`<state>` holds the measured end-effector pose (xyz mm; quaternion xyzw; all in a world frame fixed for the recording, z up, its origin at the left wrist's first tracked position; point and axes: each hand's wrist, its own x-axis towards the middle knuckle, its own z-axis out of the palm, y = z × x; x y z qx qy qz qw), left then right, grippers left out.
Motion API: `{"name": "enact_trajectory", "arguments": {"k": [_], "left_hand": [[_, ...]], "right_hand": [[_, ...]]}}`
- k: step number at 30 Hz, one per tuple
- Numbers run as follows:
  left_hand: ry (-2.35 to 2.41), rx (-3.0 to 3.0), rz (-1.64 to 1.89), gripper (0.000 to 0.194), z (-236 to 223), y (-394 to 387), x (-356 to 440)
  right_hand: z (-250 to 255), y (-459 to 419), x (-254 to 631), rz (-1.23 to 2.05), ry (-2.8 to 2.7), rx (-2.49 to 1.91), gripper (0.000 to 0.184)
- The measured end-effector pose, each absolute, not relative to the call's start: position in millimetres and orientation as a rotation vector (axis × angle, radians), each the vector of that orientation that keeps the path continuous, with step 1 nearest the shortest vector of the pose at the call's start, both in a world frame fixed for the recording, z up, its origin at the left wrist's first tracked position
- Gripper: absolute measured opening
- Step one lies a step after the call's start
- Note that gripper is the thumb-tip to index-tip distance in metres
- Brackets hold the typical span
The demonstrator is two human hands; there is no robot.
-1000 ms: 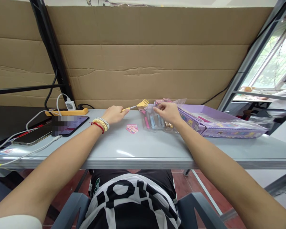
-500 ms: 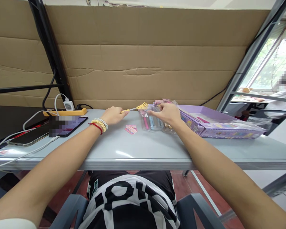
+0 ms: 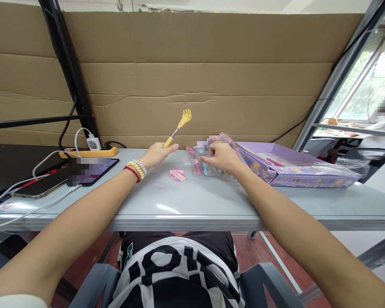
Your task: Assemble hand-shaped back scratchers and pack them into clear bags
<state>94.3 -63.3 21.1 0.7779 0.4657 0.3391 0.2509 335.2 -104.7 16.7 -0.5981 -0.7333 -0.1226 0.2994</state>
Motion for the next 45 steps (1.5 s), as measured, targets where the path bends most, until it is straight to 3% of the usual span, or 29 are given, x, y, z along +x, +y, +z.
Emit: {"name": "enact_trajectory", "arguments": {"k": [5,11,17,22,45], "left_hand": [[0.926,2.016,0.915,0.046,13.5,-70.5,110.1],[1.208,2.311,1.148,0.048,8.4,-72.9,118.9],[0.937,2.236,0.881,0.019,8.4,-74.3,115.9],[0.861,2.091,0.94,0.031,9.4,-76.2,115.1],[0.818,2.038,1.036,0.039,6.4,-75.2,118.3]], "right_hand": [[12.8,-105.4,318.6,-0.335,-2.07,-1.592,0.038],[11.5,-109.8,309.5,-0.281,-2.113,-1.523,0.042],[10.3,-108.2,310.1,-0.217,-2.137,-1.389,0.041],[10.3,-107.2,310.7,-0.13,-2.098,-1.332,0.039],[6.2,-102.5,314.5,-0.174,-2.121,-1.091,0.02]]}}
